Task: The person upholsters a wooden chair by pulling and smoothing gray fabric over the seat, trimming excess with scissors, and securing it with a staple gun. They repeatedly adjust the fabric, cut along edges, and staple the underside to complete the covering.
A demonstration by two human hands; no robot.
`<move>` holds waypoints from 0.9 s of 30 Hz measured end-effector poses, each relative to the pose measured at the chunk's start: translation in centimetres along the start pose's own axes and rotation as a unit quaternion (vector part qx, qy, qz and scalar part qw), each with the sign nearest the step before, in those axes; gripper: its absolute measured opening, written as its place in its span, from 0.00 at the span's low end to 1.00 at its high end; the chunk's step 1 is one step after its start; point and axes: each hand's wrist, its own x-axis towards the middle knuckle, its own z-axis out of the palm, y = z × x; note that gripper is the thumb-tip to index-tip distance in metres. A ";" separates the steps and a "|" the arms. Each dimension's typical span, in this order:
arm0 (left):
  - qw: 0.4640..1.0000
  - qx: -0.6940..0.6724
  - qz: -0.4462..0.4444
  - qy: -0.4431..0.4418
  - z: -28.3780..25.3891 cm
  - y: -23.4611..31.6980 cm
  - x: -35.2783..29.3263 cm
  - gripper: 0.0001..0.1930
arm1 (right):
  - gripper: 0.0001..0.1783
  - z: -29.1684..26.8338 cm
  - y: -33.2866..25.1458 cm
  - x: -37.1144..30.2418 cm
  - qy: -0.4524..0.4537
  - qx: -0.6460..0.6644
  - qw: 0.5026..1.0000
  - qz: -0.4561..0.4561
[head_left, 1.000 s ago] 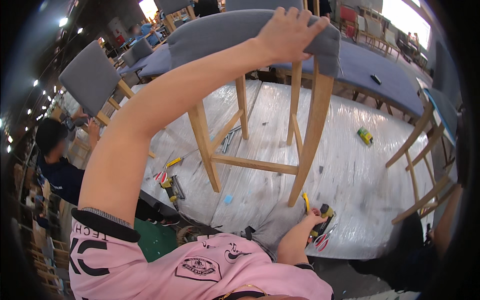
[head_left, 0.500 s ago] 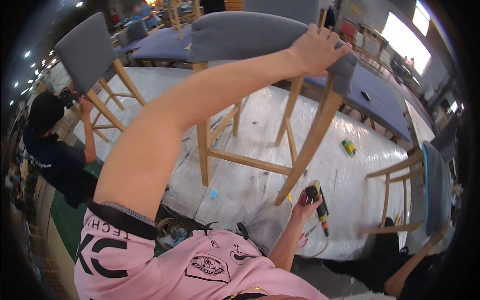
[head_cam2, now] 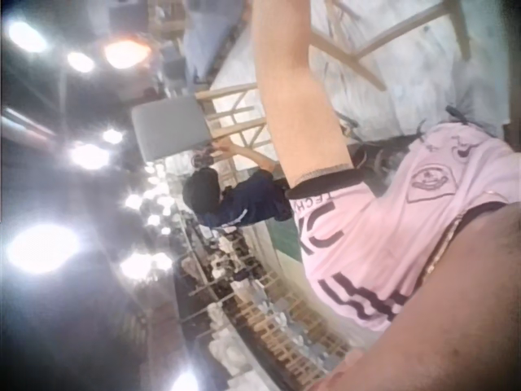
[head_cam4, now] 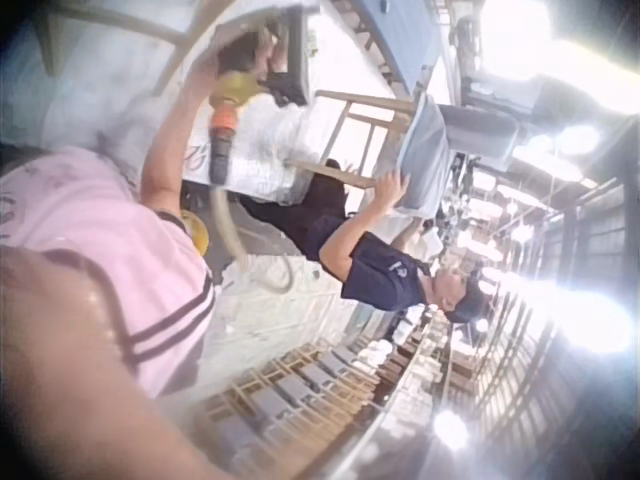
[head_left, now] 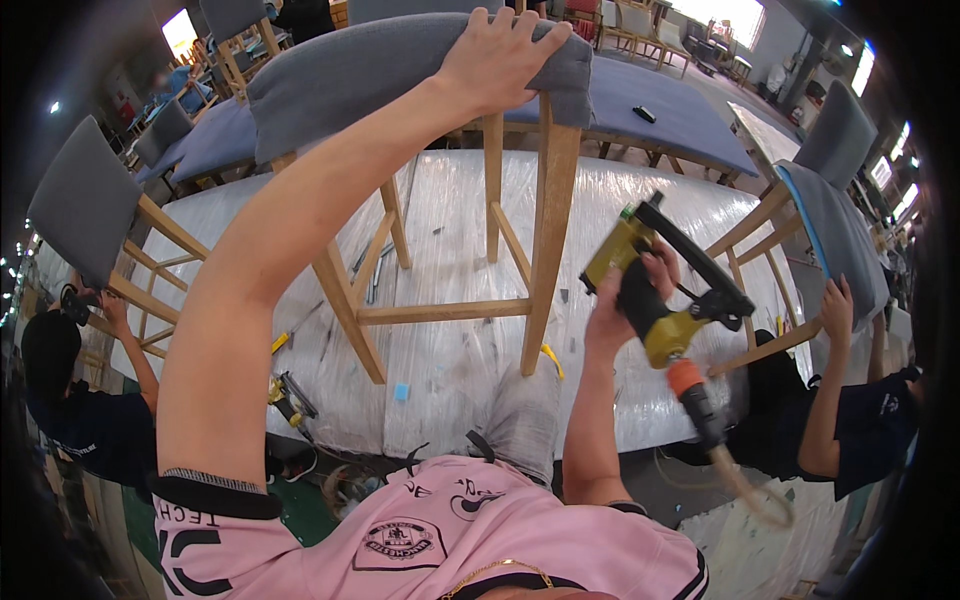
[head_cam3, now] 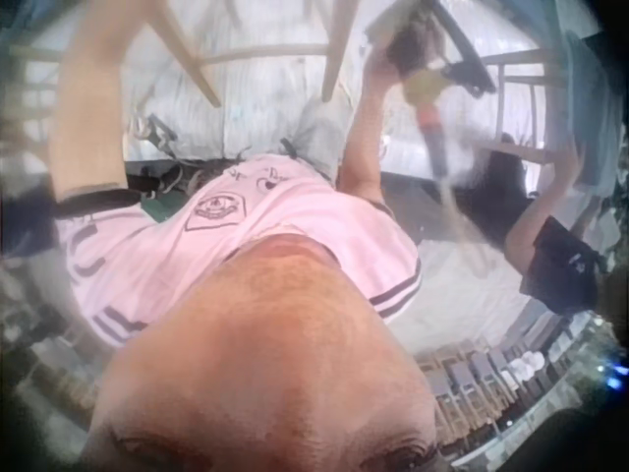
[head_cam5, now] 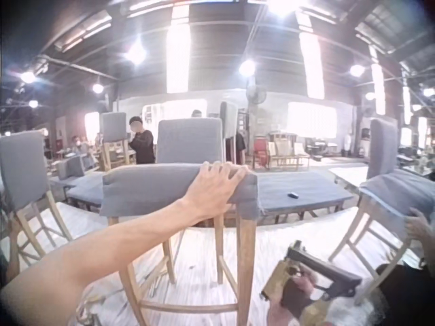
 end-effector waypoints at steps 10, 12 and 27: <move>1.000 -0.012 -0.004 -0.022 -0.7 0.6 0.4 0.51 | 0.17 12.0 -2.3 2.7 -0.079 0.149 0.986 0.019; 1.000 -0.011 -0.005 -0.027 -0.7 0.5 0.5 0.52 | 0.17 13.9 -1.5 2.6 -0.051 0.154 0.987 -0.008; 1.000 -0.017 0.002 -0.002 -0.1 0.2 0.7 0.43 | 0.17 15.9 -1.4 2.8 -0.003 0.169 0.985 0.022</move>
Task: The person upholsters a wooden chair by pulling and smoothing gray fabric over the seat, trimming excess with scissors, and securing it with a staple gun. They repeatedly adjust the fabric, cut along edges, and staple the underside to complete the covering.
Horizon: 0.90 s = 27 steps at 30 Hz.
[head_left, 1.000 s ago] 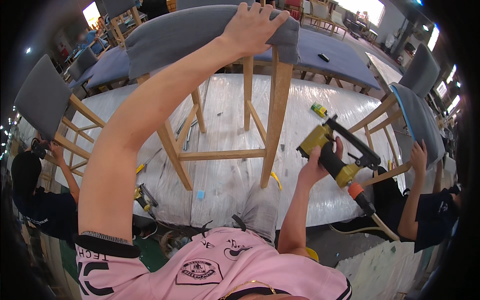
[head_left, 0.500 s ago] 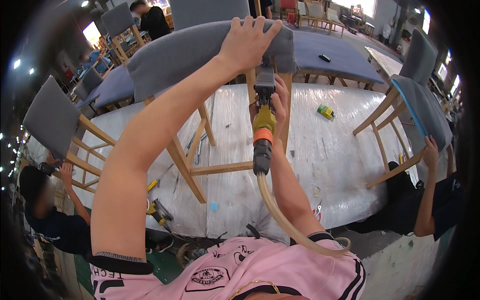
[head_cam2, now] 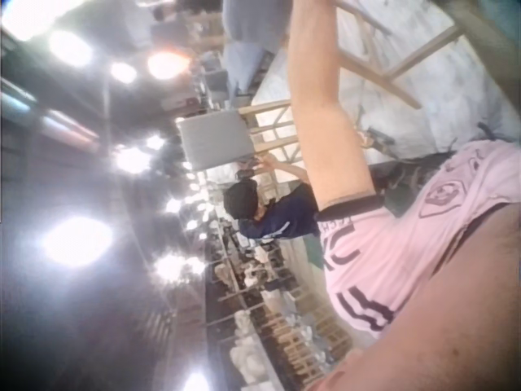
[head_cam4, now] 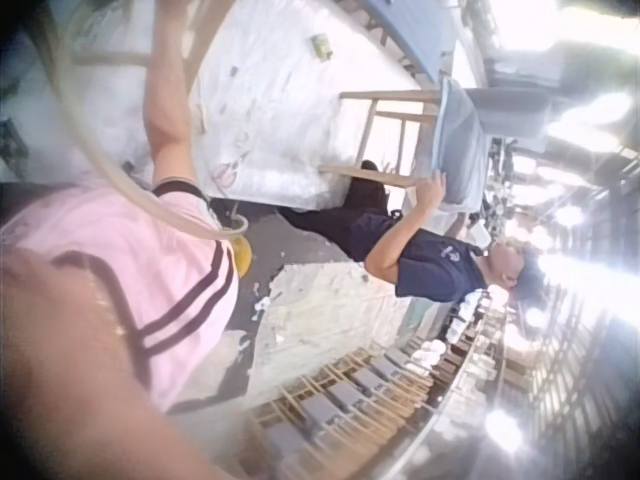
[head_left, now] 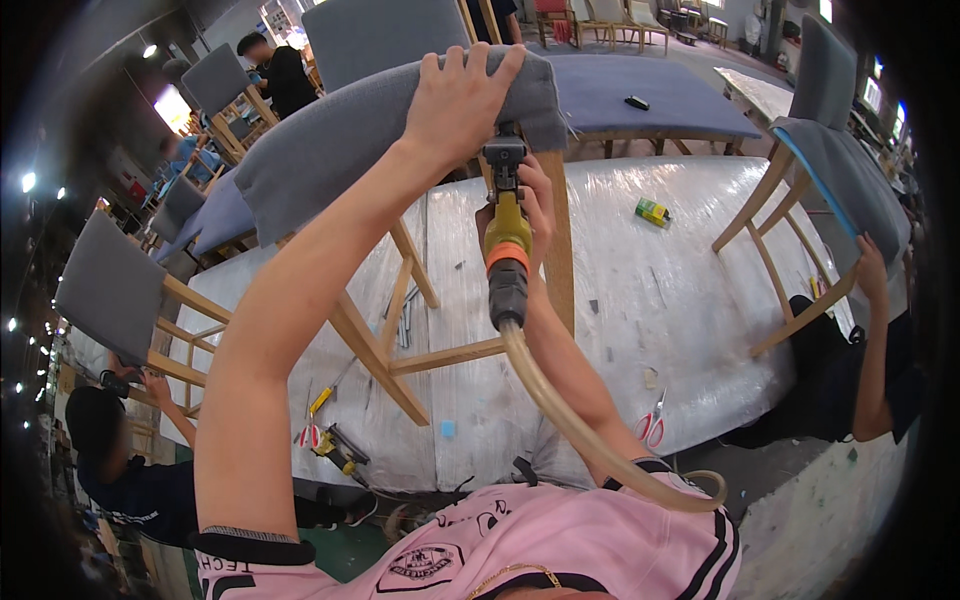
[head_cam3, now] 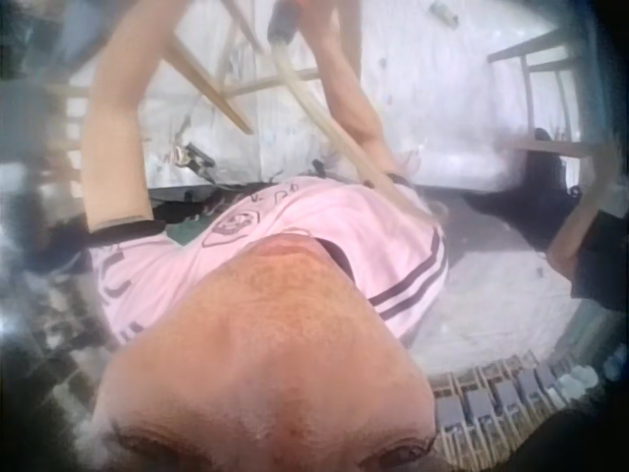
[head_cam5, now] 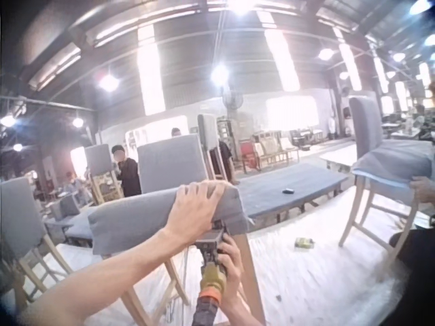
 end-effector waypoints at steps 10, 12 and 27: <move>0.999 -0.037 0.004 0.017 0.6 -0.1 0.7 0.44 | 0.16 -2.6 -1.6 -1.6 -0.028 -0.028 0.980 0.194; 0.999 -0.038 0.009 0.007 0.6 -1.0 0.4 0.45 | 0.19 -5.0 -2.4 -3.4 0.010 0.008 0.990 0.142; 0.956 -0.111 -0.251 -0.104 6.0 -14.1 -0.9 0.38 | 0.17 -42.5 8.6 -37.3 0.456 0.098 0.565 0.681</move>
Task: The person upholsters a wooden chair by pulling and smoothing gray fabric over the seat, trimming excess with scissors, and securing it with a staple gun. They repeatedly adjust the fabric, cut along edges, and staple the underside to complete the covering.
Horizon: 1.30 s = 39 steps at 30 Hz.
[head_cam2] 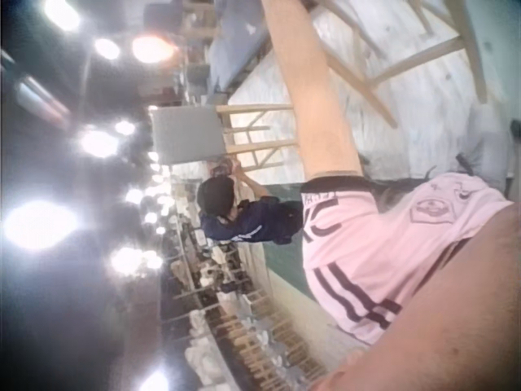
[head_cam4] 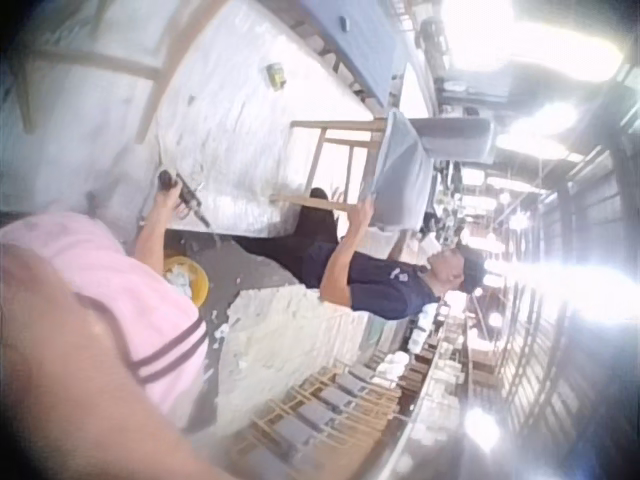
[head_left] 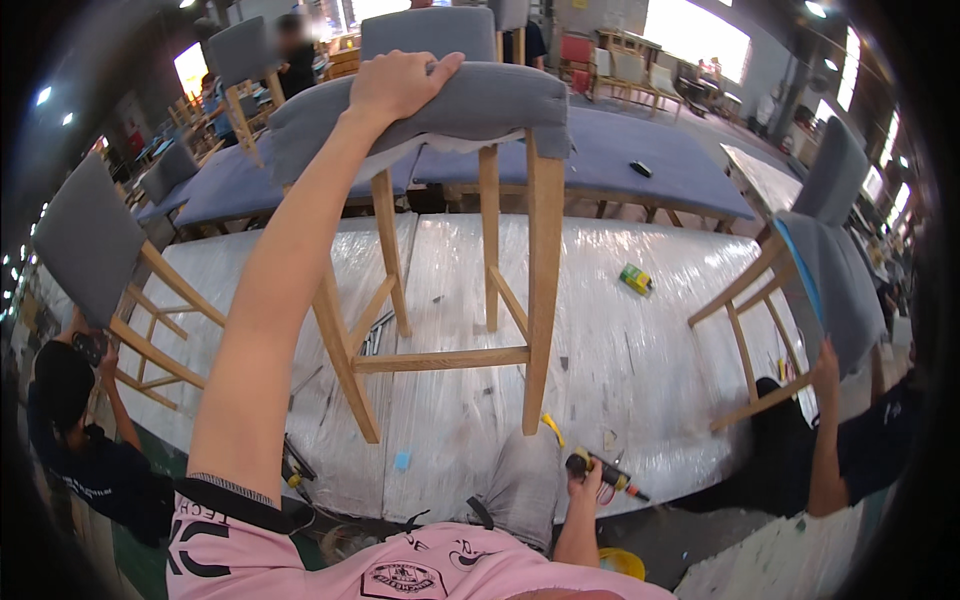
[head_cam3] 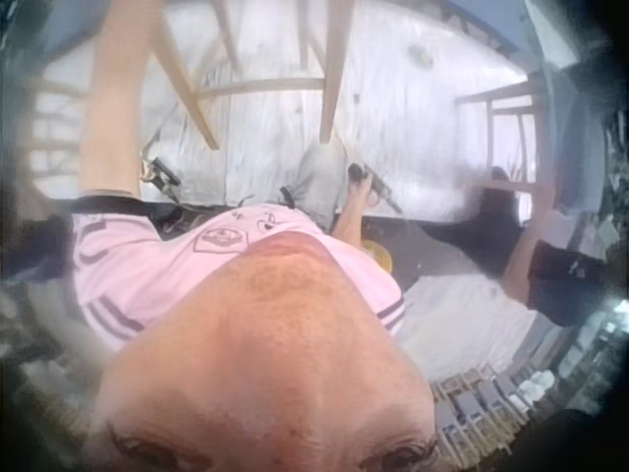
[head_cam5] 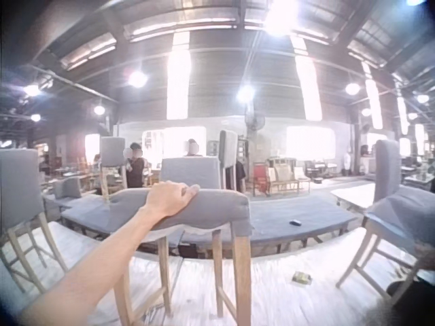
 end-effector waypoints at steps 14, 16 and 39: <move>0.999 -0.014 -0.023 0.017 1.8 -0.8 0.4 0.37 | 0.29 -2.1 0.2 -3.2 0.006 -0.389 0.917 0.085; 0.999 -0.004 -0.027 0.026 0.8 -1.1 -0.5 0.36 | 0.29 1.1 -2.1 -6.8 -0.006 -0.630 0.773 0.070; 0.964 -0.145 0.100 0.199 -5.4 2.4 -8.9 0.16 | 0.42 33.5 7.2 -25.8 -0.473 -0.304 0.752 -0.343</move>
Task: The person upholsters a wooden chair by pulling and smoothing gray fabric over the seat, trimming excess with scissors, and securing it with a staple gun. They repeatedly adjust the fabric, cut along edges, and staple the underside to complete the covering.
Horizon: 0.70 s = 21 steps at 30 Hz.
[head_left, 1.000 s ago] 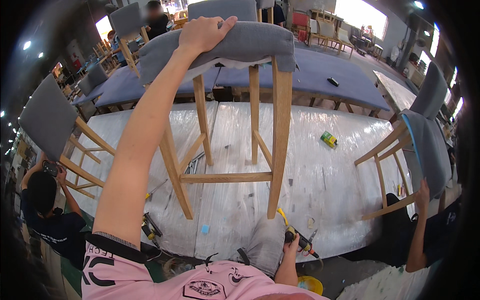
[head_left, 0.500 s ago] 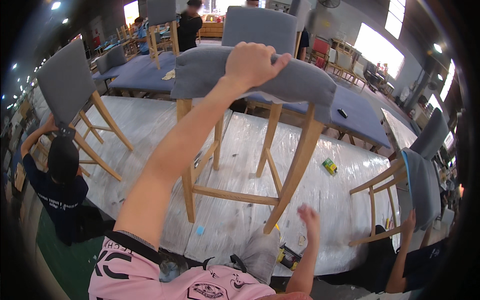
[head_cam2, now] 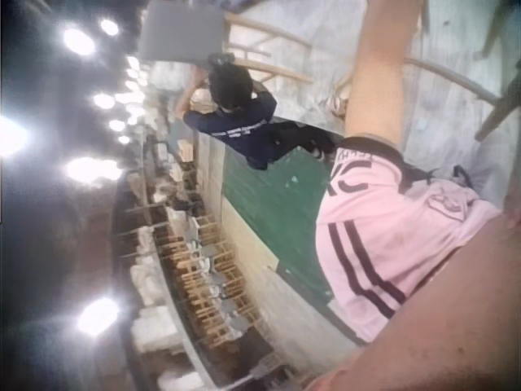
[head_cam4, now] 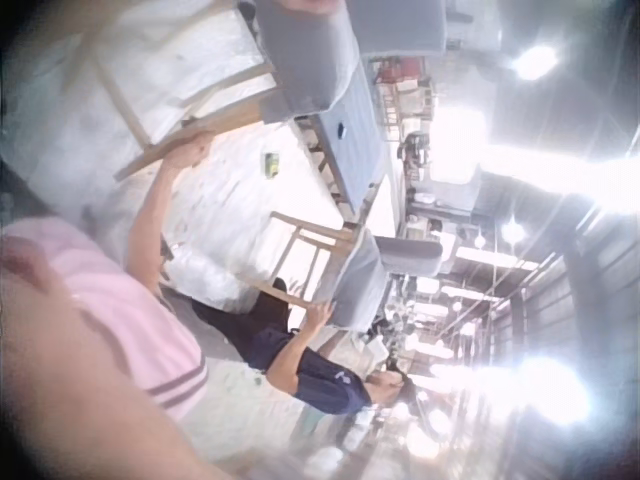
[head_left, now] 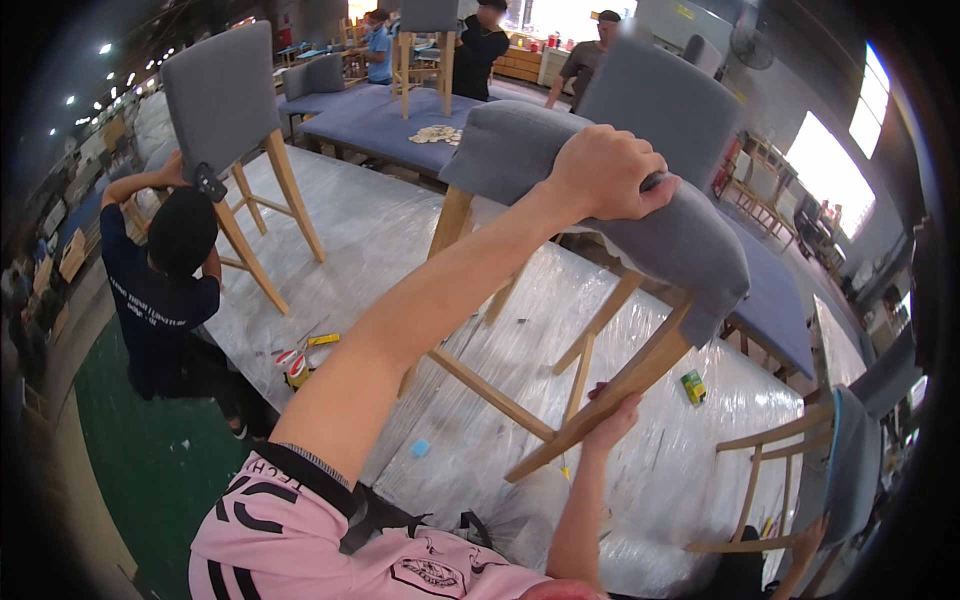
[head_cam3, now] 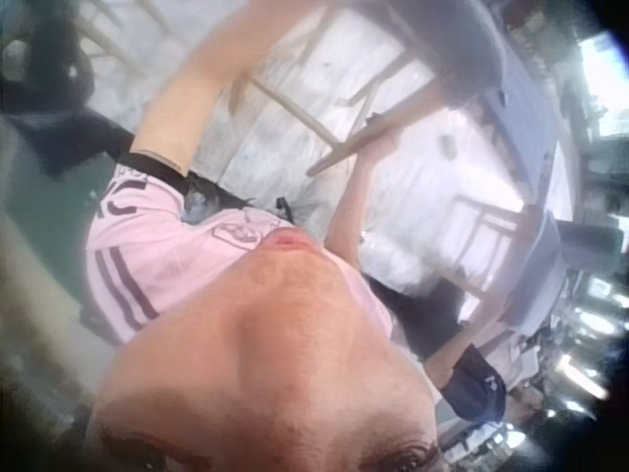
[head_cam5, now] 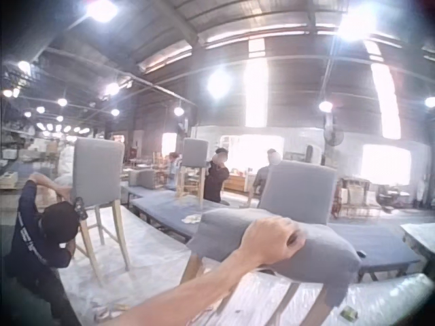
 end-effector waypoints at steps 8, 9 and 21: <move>0.982 -0.094 -0.070 0.149 -4.3 1.1 -6.7 0.07 | 0.38 -10.8 6.7 1.4 -0.153 -0.083 0.984 0.048; 0.980 -0.102 -0.060 0.160 -5.3 1.0 -7.9 0.08 | 0.33 -11.7 3.8 4.6 -0.079 -0.047 0.992 0.089; 0.979 -0.151 -0.069 0.115 -15.4 5.6 -18.6 0.12 | 0.50 -1.9 -12.9 18.6 0.018 0.002 0.996 -0.089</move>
